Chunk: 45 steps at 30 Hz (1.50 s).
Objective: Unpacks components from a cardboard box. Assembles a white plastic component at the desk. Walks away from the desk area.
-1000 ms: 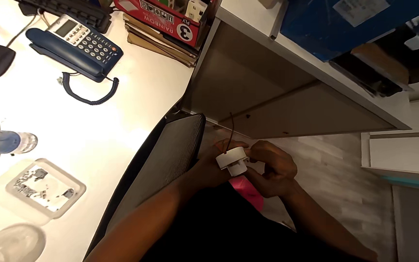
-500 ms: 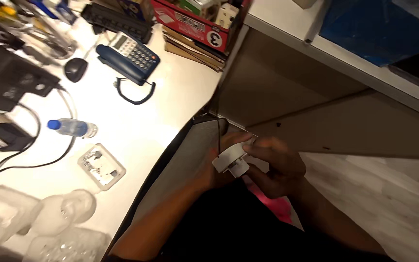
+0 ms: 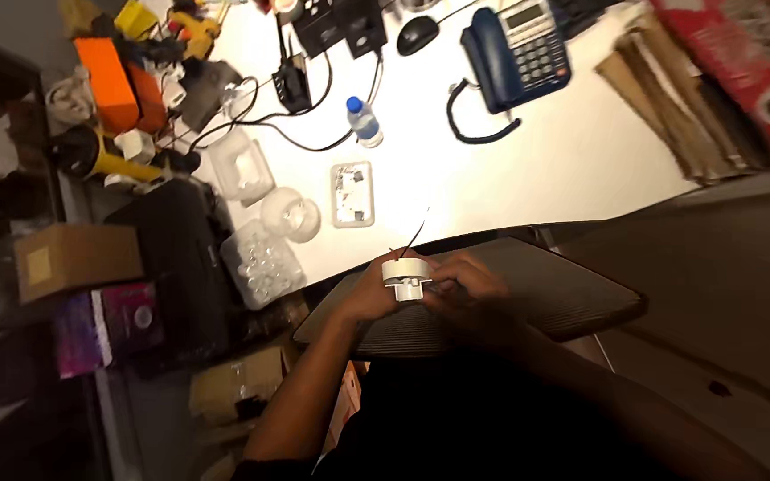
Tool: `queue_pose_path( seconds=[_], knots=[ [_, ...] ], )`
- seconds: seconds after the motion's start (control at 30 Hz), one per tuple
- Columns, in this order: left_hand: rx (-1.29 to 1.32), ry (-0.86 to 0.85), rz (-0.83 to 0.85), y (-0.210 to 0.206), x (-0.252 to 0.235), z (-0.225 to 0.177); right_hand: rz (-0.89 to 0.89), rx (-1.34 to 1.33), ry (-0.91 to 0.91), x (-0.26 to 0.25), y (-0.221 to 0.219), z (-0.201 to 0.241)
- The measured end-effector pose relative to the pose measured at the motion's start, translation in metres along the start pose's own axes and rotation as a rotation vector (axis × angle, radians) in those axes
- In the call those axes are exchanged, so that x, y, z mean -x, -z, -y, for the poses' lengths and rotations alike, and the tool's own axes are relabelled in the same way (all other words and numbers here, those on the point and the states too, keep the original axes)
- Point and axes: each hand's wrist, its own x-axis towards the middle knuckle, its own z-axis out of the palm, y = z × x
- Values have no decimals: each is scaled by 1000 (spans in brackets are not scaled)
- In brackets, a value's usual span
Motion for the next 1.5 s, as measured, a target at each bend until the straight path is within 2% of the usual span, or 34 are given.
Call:
queue_pose_path(
  seconds=[0.1,0.23,0.37,0.43,0.53,0.63,0.77,0.87,0.97,1.13,1.23,1.33,1.4,1.5],
  knots=[
    [41,30,36,8,3,9,175,-41,-142,-1,-5,-5],
    [107,72,93,14,-3,8,303,-77,-251,-11,-4,-5],
    [84,103,73,22,-11,0,388,-65,-203,-38,12,-6],
    [-8,97,83,37,-14,-15,361,-169,-181,-54,15,-6],
    [-46,80,139,61,-8,-46,436,-493,-324,-69,12,6],
    [199,187,249,64,12,-63,622,-703,-431,-69,11,21],
    [462,321,275,44,44,-47,791,-924,-592,-50,9,23],
    [616,318,221,28,65,-32,934,-881,-640,-49,10,22],
    [704,271,129,16,75,-21,1059,-759,-516,-56,9,15],
    [658,187,51,12,69,-14,1002,-681,-288,-53,0,-2],
    [593,122,-65,10,67,-14,870,-675,-124,-50,-3,-7],
    [406,29,-146,12,62,-27,726,-670,23,-50,-8,-6],
    [289,-1,-177,14,60,-36,698,-723,6,-50,-11,-3],
    [249,12,-180,17,57,-36,679,-813,-83,-48,-15,-3]
  ],
)
